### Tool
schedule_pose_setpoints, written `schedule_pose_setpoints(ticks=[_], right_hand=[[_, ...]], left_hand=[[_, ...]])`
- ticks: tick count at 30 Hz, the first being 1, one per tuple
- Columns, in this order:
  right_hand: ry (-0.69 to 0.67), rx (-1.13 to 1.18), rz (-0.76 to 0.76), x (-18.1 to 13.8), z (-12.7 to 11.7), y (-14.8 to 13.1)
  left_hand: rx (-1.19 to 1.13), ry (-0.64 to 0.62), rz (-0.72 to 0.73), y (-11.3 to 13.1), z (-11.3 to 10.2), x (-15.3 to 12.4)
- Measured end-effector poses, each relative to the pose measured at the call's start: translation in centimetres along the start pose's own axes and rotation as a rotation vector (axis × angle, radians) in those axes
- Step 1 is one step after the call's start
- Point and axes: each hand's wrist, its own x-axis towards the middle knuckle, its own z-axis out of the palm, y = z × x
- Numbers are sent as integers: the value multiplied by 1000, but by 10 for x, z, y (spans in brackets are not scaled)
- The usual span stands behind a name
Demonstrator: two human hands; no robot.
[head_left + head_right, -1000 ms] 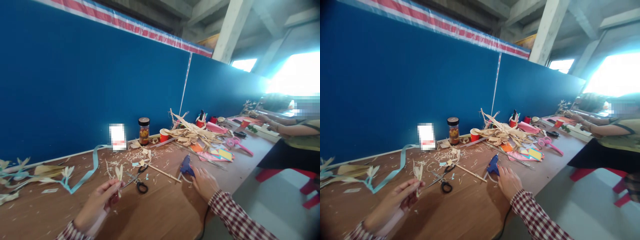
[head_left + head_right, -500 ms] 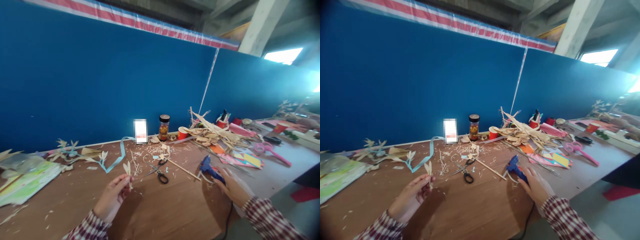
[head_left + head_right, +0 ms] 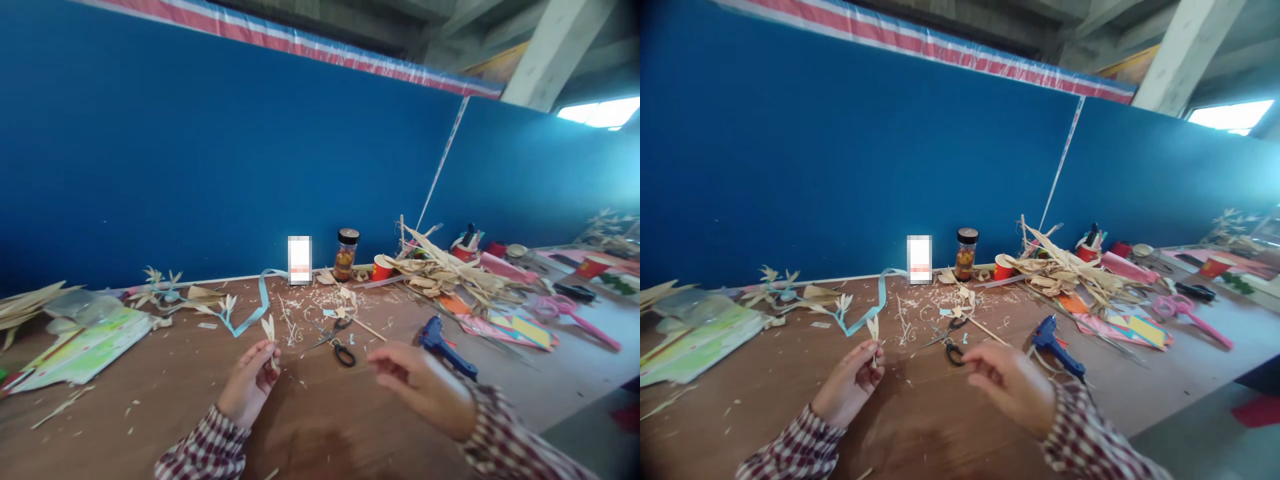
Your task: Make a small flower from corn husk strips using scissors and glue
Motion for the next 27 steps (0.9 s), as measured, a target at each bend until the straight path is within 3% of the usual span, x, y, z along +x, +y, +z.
schedule_pose_setpoints(ticks=[2, 6, 9, 11, 14, 17, 21, 24, 27], right_hand=[[-6, 135, -39, 25, 33, -12], [-35, 410, 26, 65, 92, -19], [-126, 631, -9, 80, 119, -18], [-189, 572, -37, 82, 126, -15], [-220, 229, -47, 80, 117, -5], [-152, -26, -83, 84, 91, 11], [52, -352, 109, 109, 53, 41], [93, -420, 165, 134, 43, 59], [84, -449, 169, 154, 47, 68]], left_hand=[[-54, -65, -59, -3, -1, -5], [-91, -145, -127, -5, -4, -12], [-88, -182, -136, -3, -3, -15], [-87, -167, -129, -1, 0, -16], [-88, -115, -88, 2, 1, -15], [-38, -39, -63, 0, -2, -9], [64, -9, -44, -6, -6, -2], [101, -20, -16, -9, -6, -1], [118, -10, -13, -10, -5, -3]])
